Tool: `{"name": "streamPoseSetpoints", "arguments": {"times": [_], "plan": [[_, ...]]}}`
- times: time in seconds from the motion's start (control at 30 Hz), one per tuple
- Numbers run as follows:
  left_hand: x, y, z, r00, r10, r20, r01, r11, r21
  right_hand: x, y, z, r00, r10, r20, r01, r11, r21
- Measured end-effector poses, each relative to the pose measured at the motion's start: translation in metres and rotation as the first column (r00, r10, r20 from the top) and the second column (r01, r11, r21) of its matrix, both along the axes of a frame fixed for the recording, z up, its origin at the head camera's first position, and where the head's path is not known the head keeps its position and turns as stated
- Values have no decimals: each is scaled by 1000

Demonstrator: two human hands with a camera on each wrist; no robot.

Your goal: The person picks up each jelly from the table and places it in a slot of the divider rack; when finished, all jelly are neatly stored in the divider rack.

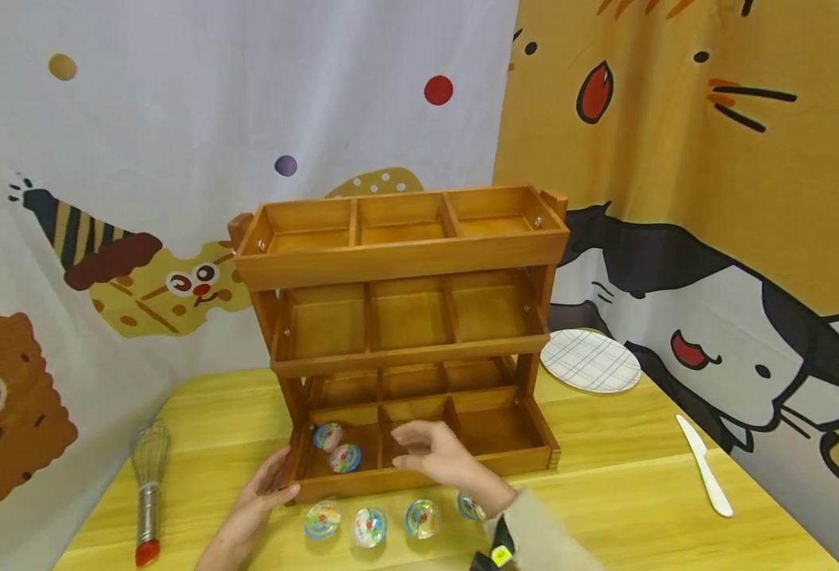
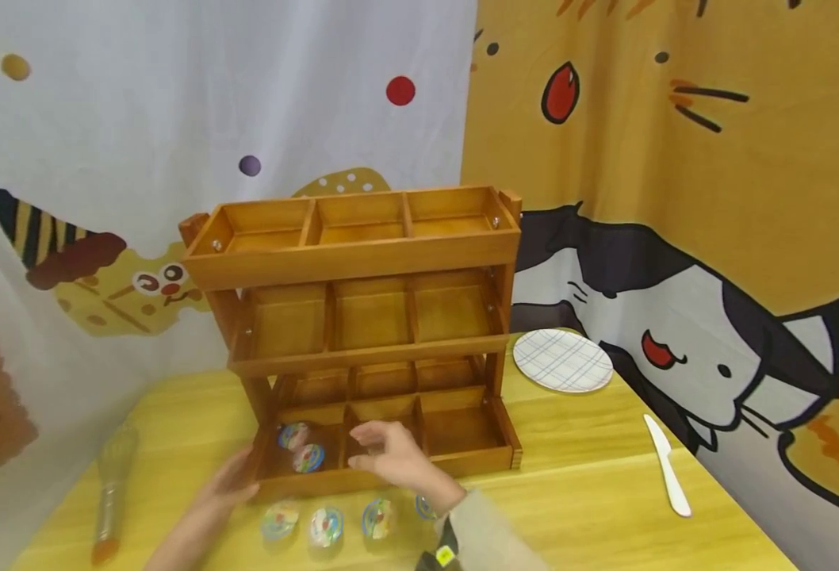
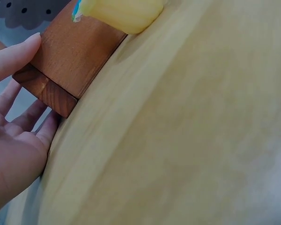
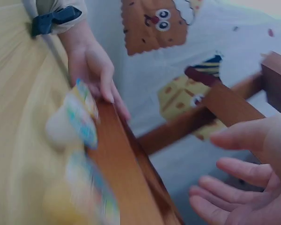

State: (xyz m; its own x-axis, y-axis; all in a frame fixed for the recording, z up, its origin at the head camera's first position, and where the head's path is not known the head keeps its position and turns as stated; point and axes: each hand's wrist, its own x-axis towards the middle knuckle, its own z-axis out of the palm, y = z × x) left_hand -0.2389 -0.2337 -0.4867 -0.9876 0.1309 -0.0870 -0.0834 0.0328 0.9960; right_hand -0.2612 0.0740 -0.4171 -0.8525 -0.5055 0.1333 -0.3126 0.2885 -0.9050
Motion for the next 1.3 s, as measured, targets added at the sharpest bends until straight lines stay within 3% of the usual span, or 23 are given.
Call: {"name": "streamPoseSetpoints", "arguments": {"times": [0.17,0.33,0.47,0.57,0.67,0.9,1.17,1.3], "plan": [[-1,1,0,1000,6,2,-6,1000,-10,15,59,-13,1000,3,4,-3,993,-119],[-2,-1,-3,1000,-7,-10,7,1000,-30,27,96,-38,998,-39,-49,34,994,-107],[-2,-4,-7,1000,2,-3,-2,1000,-31,31,108,-56,996,20,89,-8,991,-131],[-2,-4,-7,1000,1,3,-1,1000,-29,32,112,-64,975,77,208,-43,986,-162],[-2,-2,-7,1000,6,3,-6,1000,-27,33,113,-69,955,115,273,-62,978,-199],[-3,-2,-8,1000,10,3,-10,1000,-5,34,112,-71,942,136,305,-67,972,-226],[-3,-1,-7,1000,19,12,-19,1000,9,34,111,-68,954,112,277,-46,971,-233],[-2,-1,-6,1000,17,13,-17,1000,7,28,104,-55,967,111,229,-44,959,-281]]}}
